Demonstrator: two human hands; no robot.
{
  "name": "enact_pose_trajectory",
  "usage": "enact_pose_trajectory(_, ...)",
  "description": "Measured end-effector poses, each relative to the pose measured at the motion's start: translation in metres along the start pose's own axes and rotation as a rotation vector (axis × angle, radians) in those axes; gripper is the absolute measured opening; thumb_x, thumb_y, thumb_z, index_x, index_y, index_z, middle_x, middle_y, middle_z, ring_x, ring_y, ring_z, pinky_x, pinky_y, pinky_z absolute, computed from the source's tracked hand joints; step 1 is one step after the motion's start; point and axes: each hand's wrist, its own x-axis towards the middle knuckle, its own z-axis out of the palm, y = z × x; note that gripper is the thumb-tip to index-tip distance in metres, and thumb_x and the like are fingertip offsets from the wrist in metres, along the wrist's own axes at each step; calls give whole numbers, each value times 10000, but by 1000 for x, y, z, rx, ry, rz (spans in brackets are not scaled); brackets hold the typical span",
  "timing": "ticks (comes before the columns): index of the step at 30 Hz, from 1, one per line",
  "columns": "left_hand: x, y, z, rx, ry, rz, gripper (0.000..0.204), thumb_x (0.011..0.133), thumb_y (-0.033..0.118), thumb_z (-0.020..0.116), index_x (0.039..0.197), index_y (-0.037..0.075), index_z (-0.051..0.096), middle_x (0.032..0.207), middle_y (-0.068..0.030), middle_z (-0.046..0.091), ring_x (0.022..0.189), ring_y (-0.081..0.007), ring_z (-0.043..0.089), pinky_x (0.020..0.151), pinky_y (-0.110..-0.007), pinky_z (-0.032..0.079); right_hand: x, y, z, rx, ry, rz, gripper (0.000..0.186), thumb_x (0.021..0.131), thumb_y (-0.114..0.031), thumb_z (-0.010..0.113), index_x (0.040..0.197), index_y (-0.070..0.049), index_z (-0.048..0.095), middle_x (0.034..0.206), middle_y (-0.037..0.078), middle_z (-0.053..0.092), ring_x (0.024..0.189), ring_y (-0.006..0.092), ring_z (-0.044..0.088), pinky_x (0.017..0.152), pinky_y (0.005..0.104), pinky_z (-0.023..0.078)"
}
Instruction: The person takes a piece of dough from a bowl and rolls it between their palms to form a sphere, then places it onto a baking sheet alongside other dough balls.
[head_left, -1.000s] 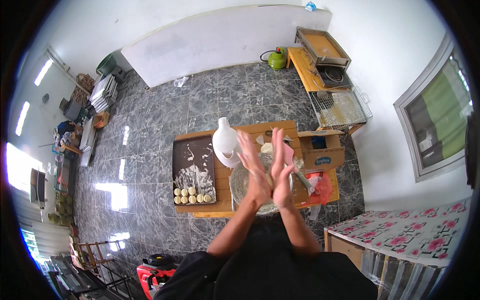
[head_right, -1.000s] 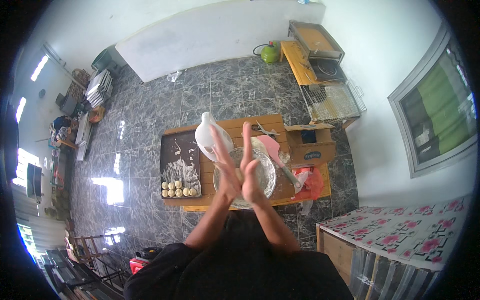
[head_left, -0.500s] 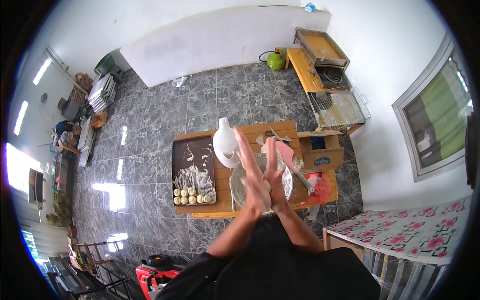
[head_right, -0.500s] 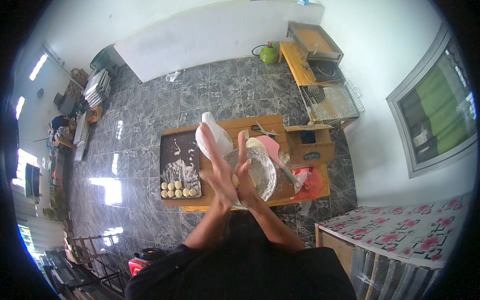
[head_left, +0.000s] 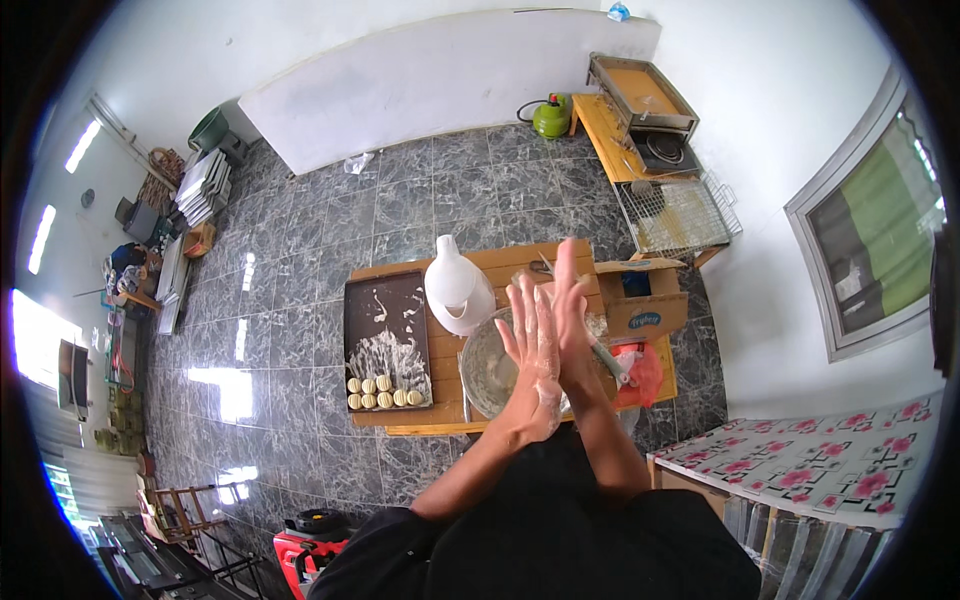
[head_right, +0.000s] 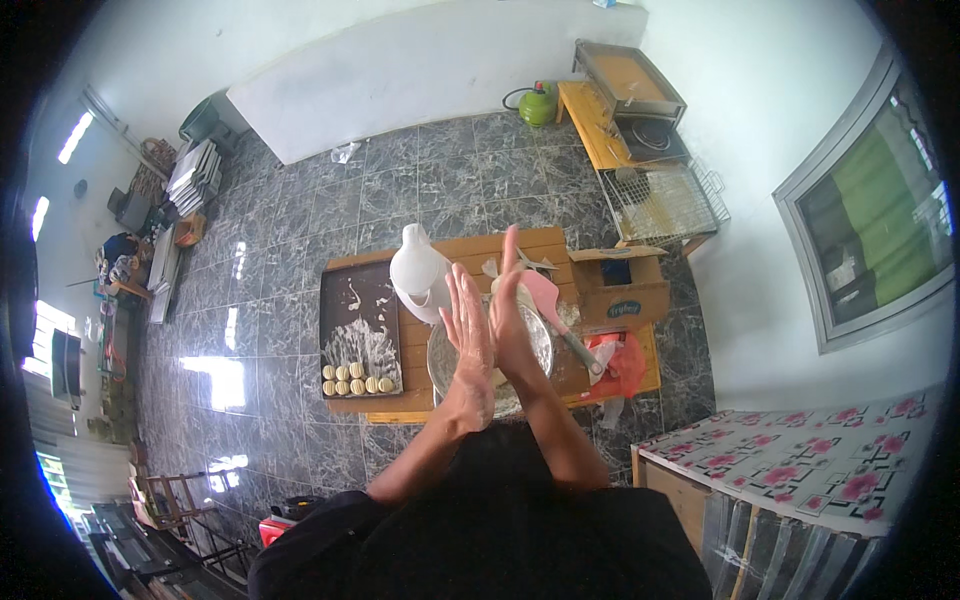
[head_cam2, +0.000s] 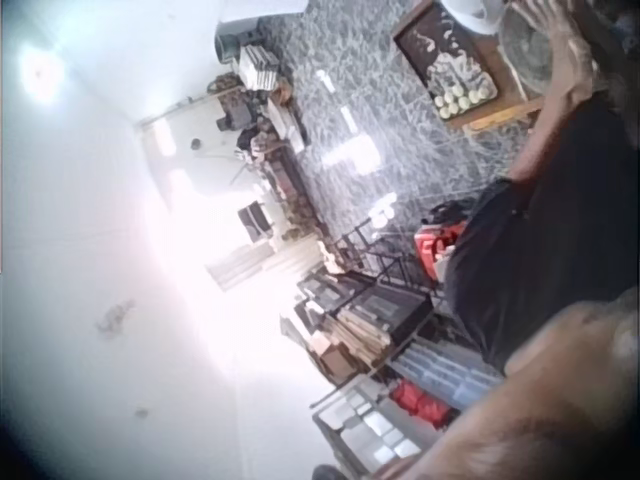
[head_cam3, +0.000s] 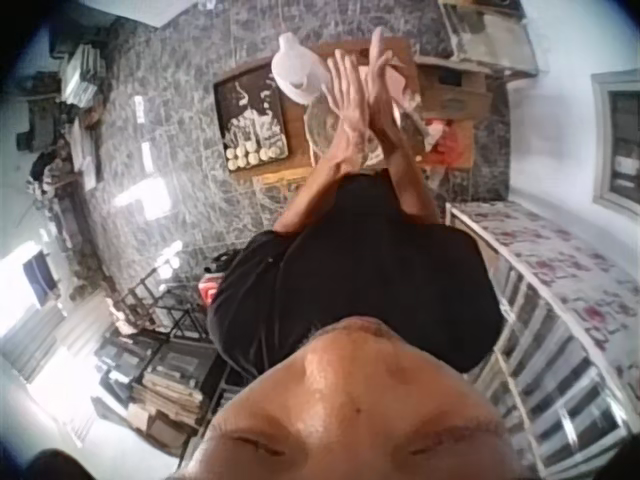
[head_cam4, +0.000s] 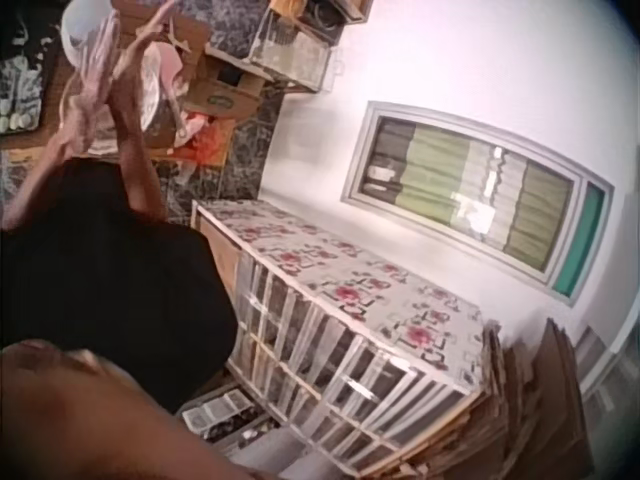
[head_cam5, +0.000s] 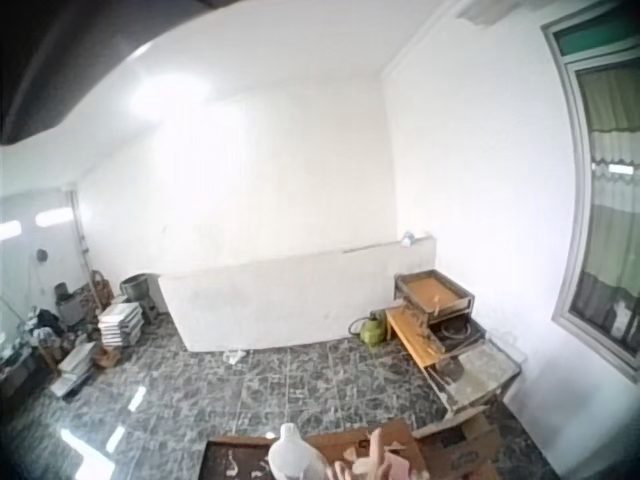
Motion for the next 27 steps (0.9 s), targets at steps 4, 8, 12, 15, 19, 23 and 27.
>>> enact_pose_trajectory(4, 1, -15, 1, -316, 165, 462, 873, 955, 688, 115, 1568, 70, 49, 1636, -157, 0, 1510, -341, -16, 1179, -480, -95, -5, 6, 9, -128, -103, 94, 788, 1001, -614, 142, 1568, -86, -5, 1642, 92, -50, 1508, 241, -75, 1209, 434, -48)
enact_pose_trajectory(8, -11, -16, -8, 31, -83, 396, 832, 960, 653, 76, 1566, 90, 168, 1637, -150, 71, 1512, -330, -47, 1139, -568, -142, 1, 1, 0, 510, 57, 53, 737, 1008, -604, 254, 1567, -133, 154, 1625, 84, 160, 1501, 255, 128, 1199, 489, 151)
enact_pose_trajectory(12, -12, -8, -7, -384, -149, 300, 1016, 880, 783, 13, 1558, 31, 98, 1633, -171, -5, 1506, -339, -57, 1170, -480, -123, 7, 9, -12, 319, 66, 172, 781, 1004, -618, 248, 1570, -102, 97, 1627, 111, 133, 1501, 259, 134, 1185, 471, 195)
enact_pose_trajectory(15, 13, -13, -9, -987, -73, 206, 979, 895, 781, 57, 1565, 69, 109, 1635, -158, 41, 1511, -315, -30, 1189, -482, -78, 1, 21, -10, 400, -53, 142, 796, 996, -639, 228, 1572, -108, 86, 1611, 120, 193, 1477, 275, 215, 1182, 426, 231)
enact_pose_trajectory(19, 23, -24, -7, -1250, -19, 117, 956, 914, 765, 152, 1554, 55, 144, 1624, -159, 112, 1507, -310, 66, 1213, -460, 49, -2, 27, -8, 316, -6, 115, 768, 1003, -630, 193, 1570, -120, 99, 1602, 113, 215, 1456, 272, 271, 1177, 416, 258)
enact_pose_trajectory(23, 19, -26, -2, -1142, -6, 105, 870, 964, 691, 198, 1535, 35, 196, 1593, -164, 221, 1488, -316, 172, 1201, -480, 169, -3, 30, -10, 92, 106, 206, 763, 996, -638, 185, 1571, -145, 95, 1595, 137, 213, 1453, 267, 273, 1185, 415, 242)
enact_pose_trajectory(27, 23, -22, -3, -917, 9, 127, 851, 976, 667, 177, 1505, 5, 260, 1567, -179, 272, 1463, -328, 238, 1188, -475, 224, -6, 32, -10, -141, 55, 141, 787, 982, -658, 186, 1576, -169, 16, 1609, 167, 138, 1481, 279, 189, 1199, 409, 194)
